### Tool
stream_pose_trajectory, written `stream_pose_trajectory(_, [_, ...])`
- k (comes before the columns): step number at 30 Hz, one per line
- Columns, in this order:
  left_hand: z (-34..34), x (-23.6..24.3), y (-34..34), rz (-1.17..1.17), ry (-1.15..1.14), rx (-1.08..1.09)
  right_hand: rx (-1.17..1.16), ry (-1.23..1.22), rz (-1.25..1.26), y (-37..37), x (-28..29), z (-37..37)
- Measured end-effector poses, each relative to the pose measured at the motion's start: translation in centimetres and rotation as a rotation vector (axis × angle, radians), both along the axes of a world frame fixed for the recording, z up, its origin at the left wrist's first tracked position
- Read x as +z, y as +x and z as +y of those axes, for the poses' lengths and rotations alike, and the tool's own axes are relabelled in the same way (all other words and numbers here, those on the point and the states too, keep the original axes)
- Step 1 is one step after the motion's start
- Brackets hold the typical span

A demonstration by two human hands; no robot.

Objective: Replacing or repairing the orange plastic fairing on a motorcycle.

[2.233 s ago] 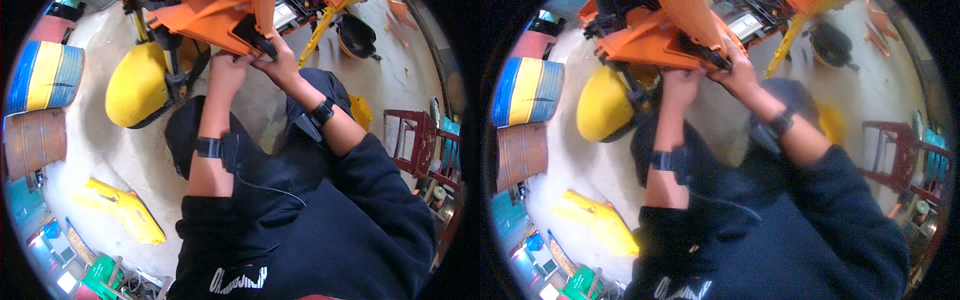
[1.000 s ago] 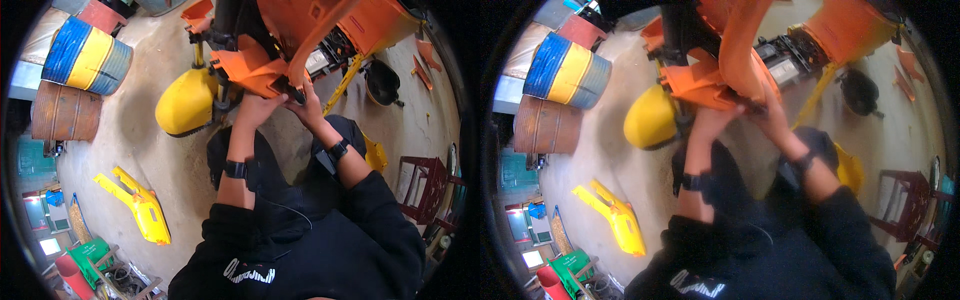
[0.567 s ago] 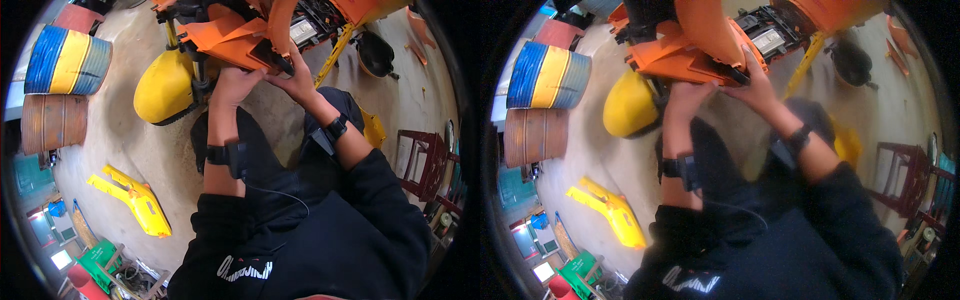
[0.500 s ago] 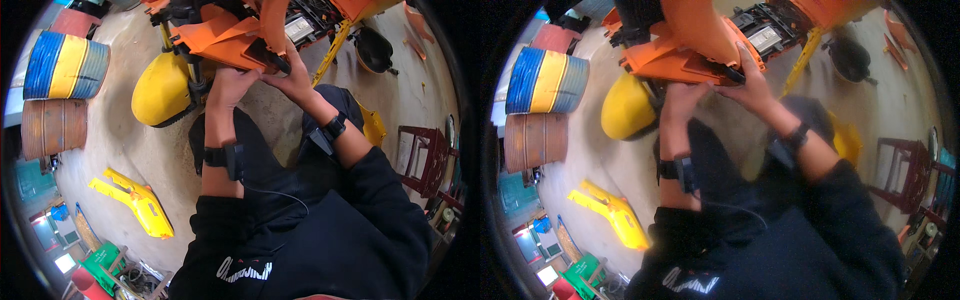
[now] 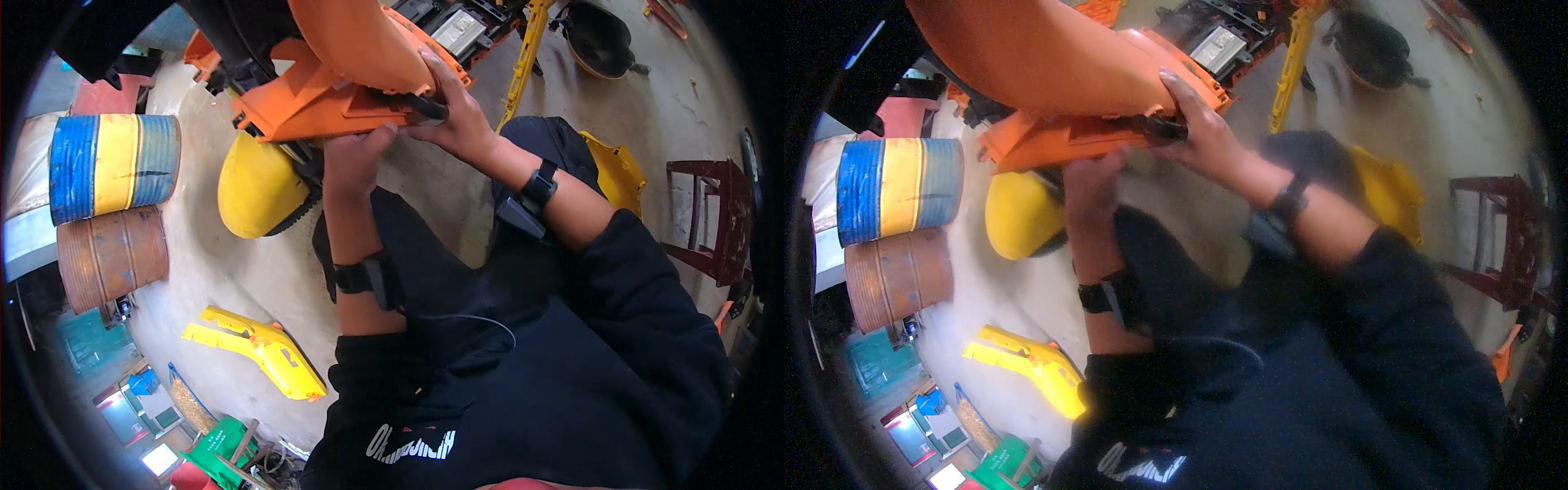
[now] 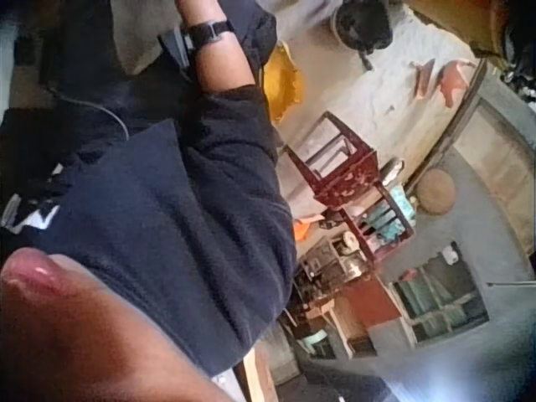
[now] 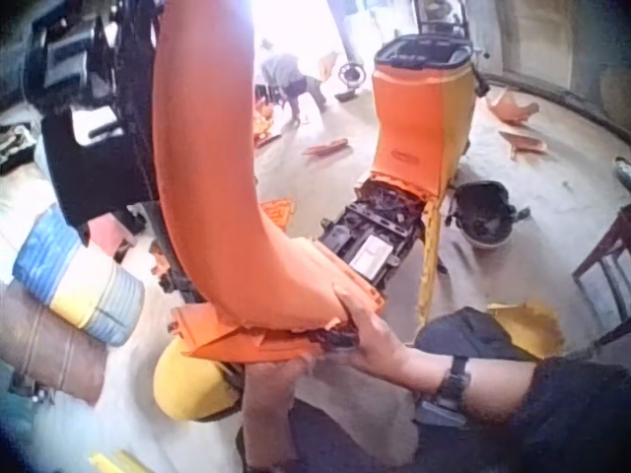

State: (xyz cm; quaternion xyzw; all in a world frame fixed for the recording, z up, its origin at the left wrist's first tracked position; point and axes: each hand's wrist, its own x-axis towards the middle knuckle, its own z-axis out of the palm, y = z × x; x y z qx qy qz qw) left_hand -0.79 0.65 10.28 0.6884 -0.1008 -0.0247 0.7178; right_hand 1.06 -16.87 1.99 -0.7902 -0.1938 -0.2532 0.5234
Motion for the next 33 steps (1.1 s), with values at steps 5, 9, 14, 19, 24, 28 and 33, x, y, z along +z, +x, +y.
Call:
stream_pose_trajectory(5, [-0.4, -0.7, 0.0, -0.065, 0.181, 0.06, -0.036, 0.022, -0.046, -0.2, 0.4, 0.5])
stream_pose_trajectory(9, [-1.4, -0.4, -0.3, 0.047, 0.064, 0.127, -0.099, 0.002, -0.055, -0.3, 0.9, 0.1])
stream_pose_trajectory(14, [-1.6, -0.3, -0.1, 0.109, 0.001, 0.13, -0.072, 0.032, 0.065, -0.5, 1.3, 0.4])
stream_pose_trajectory(19, [-1.3, 0.4, -0.2, 0.076, 0.047, 0.162, 0.121, 0.019, 0.209, -1.0, 5.4, -0.4])
stream_pose_trajectory(24, [0.2, 1.7, -0.8, -0.008, 0.179, 0.084, 0.329, 0.076, 0.043, -0.9, 12.8, 1.1])
stream_pose_trajectory(28, [0.3, 1.5, -0.6, 0.093, 0.471, 0.018, 0.11, 0.101, -0.005, -1.0, 13.1, 3.5])
stream_pose_trajectory(33, [0.5, 0.5, -0.1, -0.017, 0.253, 0.052, -0.096, -0.19, -0.068, -1.3, 12.4, 5.5])
